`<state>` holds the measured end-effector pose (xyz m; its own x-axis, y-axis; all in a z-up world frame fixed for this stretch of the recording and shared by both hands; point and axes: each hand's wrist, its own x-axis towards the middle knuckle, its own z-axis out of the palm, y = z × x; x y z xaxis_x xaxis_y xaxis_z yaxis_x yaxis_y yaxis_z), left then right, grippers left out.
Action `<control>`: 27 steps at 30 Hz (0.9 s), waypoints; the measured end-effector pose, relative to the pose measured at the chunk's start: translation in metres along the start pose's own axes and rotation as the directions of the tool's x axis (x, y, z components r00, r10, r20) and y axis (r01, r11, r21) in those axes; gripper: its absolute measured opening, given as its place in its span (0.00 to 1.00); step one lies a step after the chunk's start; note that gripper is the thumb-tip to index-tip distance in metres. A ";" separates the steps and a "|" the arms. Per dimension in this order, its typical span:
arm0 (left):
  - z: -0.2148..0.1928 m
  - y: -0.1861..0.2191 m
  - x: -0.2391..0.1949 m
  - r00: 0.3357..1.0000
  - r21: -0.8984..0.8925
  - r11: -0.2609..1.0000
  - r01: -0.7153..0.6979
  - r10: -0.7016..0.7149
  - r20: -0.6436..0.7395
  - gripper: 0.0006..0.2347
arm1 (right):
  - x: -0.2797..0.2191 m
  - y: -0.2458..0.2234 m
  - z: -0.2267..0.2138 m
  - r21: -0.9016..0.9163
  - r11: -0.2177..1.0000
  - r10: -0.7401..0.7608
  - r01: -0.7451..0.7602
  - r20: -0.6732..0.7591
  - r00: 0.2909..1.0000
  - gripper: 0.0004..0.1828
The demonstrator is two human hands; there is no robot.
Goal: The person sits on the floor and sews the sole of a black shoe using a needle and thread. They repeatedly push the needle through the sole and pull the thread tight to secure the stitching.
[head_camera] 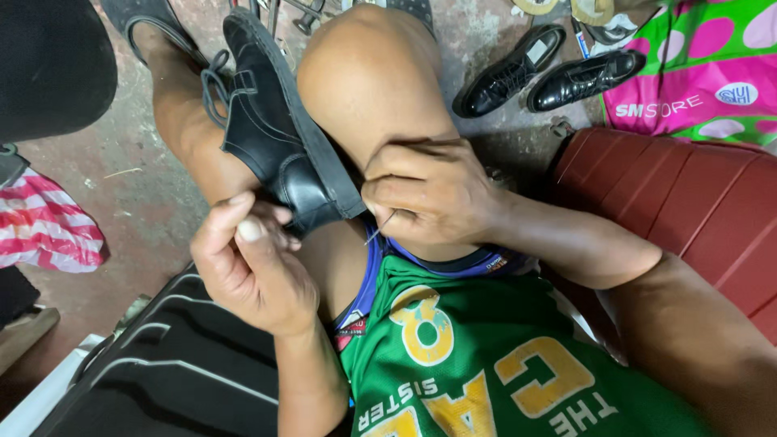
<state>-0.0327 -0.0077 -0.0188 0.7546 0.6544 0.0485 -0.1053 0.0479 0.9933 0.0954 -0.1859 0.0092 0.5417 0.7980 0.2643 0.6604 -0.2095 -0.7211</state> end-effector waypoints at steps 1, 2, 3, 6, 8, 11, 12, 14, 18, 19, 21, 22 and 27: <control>0.000 0.001 0.000 1.000 -0.066 0.998 0.012 -0.011 0.016 0.09 | 0.000 0.000 -0.002 0.072 0.997 0.033 -0.032 -0.005 0.999 0.09; -0.001 0.002 0.001 0.999 -0.132 0.991 0.026 -0.022 0.032 0.09 | 0.000 -0.001 -0.004 0.143 0.988 0.066 -0.064 -0.007 0.998 0.08; -0.004 0.004 -0.001 0.997 -0.210 0.976 0.056 -0.043 0.064 0.09 | -0.001 -0.002 -0.005 0.255 0.957 0.133 -0.140 0.044 0.990 0.08; -0.013 0.007 0.001 0.989 -0.343 0.933 0.109 -0.069 0.128 0.11 | -0.004 -0.001 -0.011 0.390 0.877 0.245 -0.280 0.139 0.960 0.07; -0.020 0.007 0.003 0.982 -0.412 0.896 0.164 -0.109 0.155 0.11 | -0.009 -0.002 -0.011 0.274 0.921 0.263 -0.276 0.084 0.961 0.09; -0.024 -0.002 0.010 0.970 -0.509 0.828 0.235 -0.163 0.182 0.09 | -0.010 0.006 -0.001 -0.071 0.997 0.006 -0.008 -0.026 1.000 0.14; -0.024 -0.006 0.011 0.969 -0.522 0.819 0.239 -0.165 0.184 0.09 | -0.010 0.009 0.002 -0.117 0.993 -0.031 0.026 -0.039 0.999 0.14; -0.026 -0.010 0.011 0.969 -0.544 0.804 0.242 -0.167 0.184 0.08 | -0.013 0.011 0.007 -0.202 0.976 -0.099 0.086 -0.055 0.994 0.14; -0.030 -0.016 0.008 0.975 -0.561 0.798 0.220 -0.176 0.132 0.07 | -0.015 0.013 0.009 -0.175 0.980 -0.106 0.093 -0.065 0.992 0.10; -0.031 -0.016 0.007 0.975 -0.563 0.796 0.223 -0.182 0.129 0.07 | -0.014 0.012 0.009 -0.188 0.978 -0.104 0.092 -0.054 0.993 0.11; -0.030 -0.013 0.006 0.969 -0.570 0.784 0.246 -0.201 0.141 0.07 | -0.011 0.008 0.008 -0.127 0.990 -0.067 0.059 -0.064 0.996 0.10; -0.029 -0.012 0.007 0.967 -0.568 0.783 0.255 -0.200 0.158 0.07 | -0.009 0.006 0.007 -0.052 0.998 -0.032 0.028 -0.083 0.996 0.09; -0.026 -0.004 0.005 0.968 -0.533 0.811 0.239 -0.152 0.202 0.08 | -0.007 -0.004 -0.006 0.404 0.877 0.252 -0.261 0.076 0.965 0.07</control>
<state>-0.0453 0.0147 -0.0257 0.8767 0.4737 -0.0831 -0.2508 0.5976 0.7616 0.0924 -0.1938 0.0144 0.6498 0.7597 0.0245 0.2273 -0.1635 -0.9600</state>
